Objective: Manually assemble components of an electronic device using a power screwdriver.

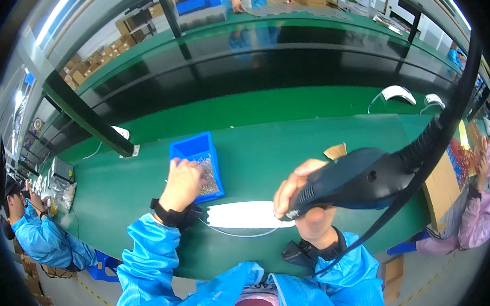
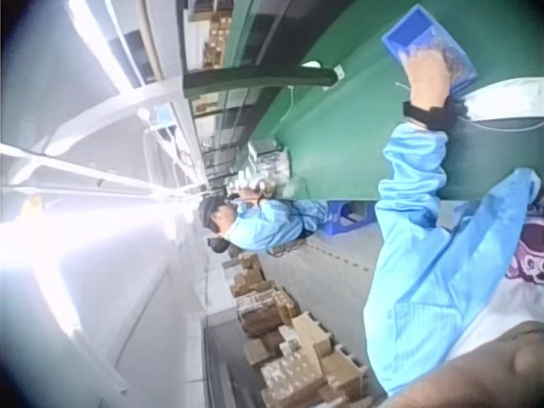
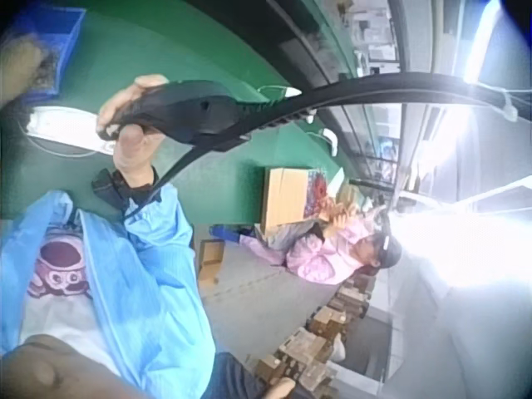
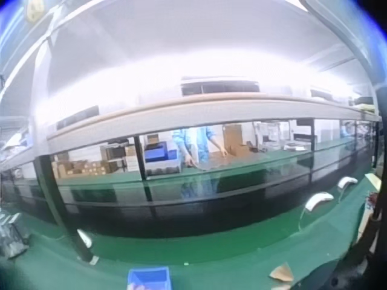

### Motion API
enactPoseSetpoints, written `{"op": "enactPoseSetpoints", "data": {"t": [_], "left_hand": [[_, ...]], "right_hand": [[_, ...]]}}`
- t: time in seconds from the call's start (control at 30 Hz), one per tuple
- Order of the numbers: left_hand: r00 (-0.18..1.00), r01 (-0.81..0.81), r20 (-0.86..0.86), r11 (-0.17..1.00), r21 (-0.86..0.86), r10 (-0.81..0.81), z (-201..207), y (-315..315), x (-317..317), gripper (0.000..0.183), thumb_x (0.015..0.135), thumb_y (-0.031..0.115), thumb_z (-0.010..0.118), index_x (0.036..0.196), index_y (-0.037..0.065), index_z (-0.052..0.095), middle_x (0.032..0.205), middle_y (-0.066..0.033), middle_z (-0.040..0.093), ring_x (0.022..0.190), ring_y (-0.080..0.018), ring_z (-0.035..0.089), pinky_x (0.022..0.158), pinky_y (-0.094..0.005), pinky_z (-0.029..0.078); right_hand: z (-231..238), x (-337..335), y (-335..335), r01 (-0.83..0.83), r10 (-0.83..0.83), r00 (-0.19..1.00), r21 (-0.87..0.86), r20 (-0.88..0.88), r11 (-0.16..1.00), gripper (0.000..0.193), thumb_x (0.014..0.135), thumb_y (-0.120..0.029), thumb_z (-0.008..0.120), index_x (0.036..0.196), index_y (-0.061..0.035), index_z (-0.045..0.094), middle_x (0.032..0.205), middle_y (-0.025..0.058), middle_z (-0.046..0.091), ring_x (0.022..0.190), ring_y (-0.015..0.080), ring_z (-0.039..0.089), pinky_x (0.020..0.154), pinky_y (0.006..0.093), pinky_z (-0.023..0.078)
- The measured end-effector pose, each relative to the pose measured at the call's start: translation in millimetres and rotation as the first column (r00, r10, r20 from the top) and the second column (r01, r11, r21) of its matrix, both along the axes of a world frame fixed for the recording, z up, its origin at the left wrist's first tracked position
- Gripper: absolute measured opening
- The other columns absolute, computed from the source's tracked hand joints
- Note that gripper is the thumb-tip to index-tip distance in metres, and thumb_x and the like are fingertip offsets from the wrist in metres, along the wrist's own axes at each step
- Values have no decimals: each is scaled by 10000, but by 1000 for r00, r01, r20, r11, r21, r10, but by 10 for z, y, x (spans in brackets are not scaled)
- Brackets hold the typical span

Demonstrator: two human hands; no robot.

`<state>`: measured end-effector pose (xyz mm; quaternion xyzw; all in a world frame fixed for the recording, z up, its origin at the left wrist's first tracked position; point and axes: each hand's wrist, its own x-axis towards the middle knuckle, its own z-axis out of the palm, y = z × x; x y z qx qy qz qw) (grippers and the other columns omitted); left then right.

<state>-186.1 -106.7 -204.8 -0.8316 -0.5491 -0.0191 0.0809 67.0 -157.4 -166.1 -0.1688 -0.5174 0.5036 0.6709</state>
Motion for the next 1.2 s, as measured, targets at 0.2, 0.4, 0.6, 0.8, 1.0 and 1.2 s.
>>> {"op": "enactPoseSetpoints", "data": {"t": [0.2, 0.4, 0.6, 0.8, 1.0, 1.2], "left_hand": [[991, -18, 132, 992, 125, 2, 6, -51, -53, 67, 707, 66, 589, 734, 87, 647, 700, -59, 617, 742, -224, 565, 896, -444, 328], [947, -38, 322, 991, 126, -5, 74, -109, 6, 16, 717, 61, 595, 727, 64, 607, 695, -65, 600, 711, -240, 560, 875, -429, 356], [928, -61, 371, 963, 264, -42, 213, -140, 47, 70, 729, 100, 610, 717, 54, 559, 664, -63, 569, 659, -250, 537, 845, -414, 367], [972, -93, 234, 934, 344, 11, 195, -136, 56, 66, 706, 86, 623, 722, 62, 564, 692, -45, 575, 721, -211, 548, 817, -411, 362], [675, 363, 708, 929, -72, -209, 166, -438, 484, 90, 675, 26, 610, 745, 32, 553, 677, -94, 547, 659, -270, 544, 594, -354, 442], [656, 401, 720, 913, -77, -228, 41, -497, 557, 86, 686, 9, 613, 756, 8, 562, 691, -117, 555, 635, -285, 538, 565, -362, 430]], "right_hand": [[-72, -154, 8, 13, -13, 1000, -1, -2, 1000, 674, 727, -671, 465, 1043, -97, 305, 547, 59, 467, 423, 164, 492, 448, 290, 449], [-176, -220, 63, -2, 6, 996, -48, 88, 999, 689, 726, -672, 468, 1061, -91, 309, 551, 67, 478, 430, 162, 498, 450, 289, 455], [-194, -194, 81, -18, 25, 994, -66, 106, 998, 690, 735, -666, 466, 1070, -83, 315, 553, 67, 479, 437, 167, 501, 455, 289, 454], [-222, -199, 98, -48, 58, 991, -85, 118, 995, 702, 721, -664, 488, 1077, -84, 318, 568, 71, 492, 448, 169, 509, 464, 297, 457], [-237, -252, 76, -109, 82, 987, -206, -138, 972, 761, 633, -520, 711, 1071, 9, 381, 630, 117, 545, 531, 152, 533, 490, 226, 429], [-252, -226, 58, -128, 106, 988, -211, -110, 969, 765, 633, -515, 715, 1078, 9, 378, 643, 119, 545, 546, 141, 532, 501, 210, 415]]}}
